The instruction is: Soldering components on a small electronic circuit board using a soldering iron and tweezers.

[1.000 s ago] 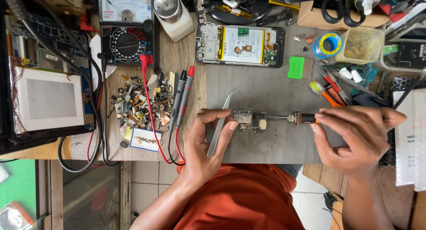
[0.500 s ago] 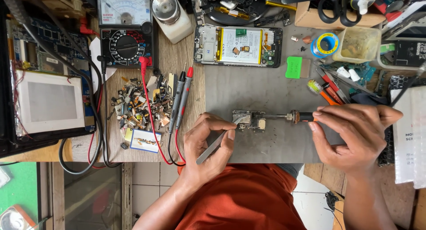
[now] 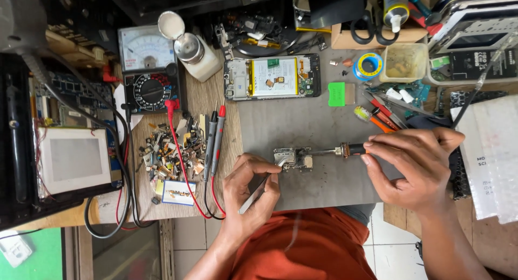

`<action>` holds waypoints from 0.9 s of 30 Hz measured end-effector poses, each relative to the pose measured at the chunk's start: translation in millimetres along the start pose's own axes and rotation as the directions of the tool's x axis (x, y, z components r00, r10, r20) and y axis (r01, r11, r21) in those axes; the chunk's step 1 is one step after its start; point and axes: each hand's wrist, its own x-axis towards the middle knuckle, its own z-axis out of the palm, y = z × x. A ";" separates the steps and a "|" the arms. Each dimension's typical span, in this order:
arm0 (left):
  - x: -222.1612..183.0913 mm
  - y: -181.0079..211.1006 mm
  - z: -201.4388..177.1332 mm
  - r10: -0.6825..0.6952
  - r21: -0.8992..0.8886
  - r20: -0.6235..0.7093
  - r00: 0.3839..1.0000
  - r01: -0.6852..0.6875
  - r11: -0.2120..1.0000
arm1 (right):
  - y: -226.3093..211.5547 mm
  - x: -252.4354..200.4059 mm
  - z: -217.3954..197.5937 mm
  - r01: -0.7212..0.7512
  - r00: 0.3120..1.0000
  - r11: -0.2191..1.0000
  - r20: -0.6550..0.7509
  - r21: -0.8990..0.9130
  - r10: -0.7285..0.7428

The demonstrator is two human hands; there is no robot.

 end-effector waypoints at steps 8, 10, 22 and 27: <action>0.9 2.6 3.2 -0.007 0.052 0.019 1.000 0.006 0.999 | 1.1 -2.4 -1.2 -0.025 1.000 1.000 -0.002 -0.010 0.025; 0.8 4.7 3.2 -0.030 0.051 0.031 0.999 0.029 0.998 | 0.8 -2.1 -1.0 -0.019 1.000 1.000 -0.002 0.002 0.019; -0.1 3.6 4.9 -0.053 0.038 0.025 0.998 0.052 0.998 | -0.7 1.1 -2.6 -0.024 1.000 0.999 -0.020 -0.021 0.024; -0.3 0.0 5.2 -0.030 0.046 0.012 0.999 0.030 0.998 | -1.0 -1.0 -2.2 -0.030 0.999 1.000 -0.012 0.004 0.030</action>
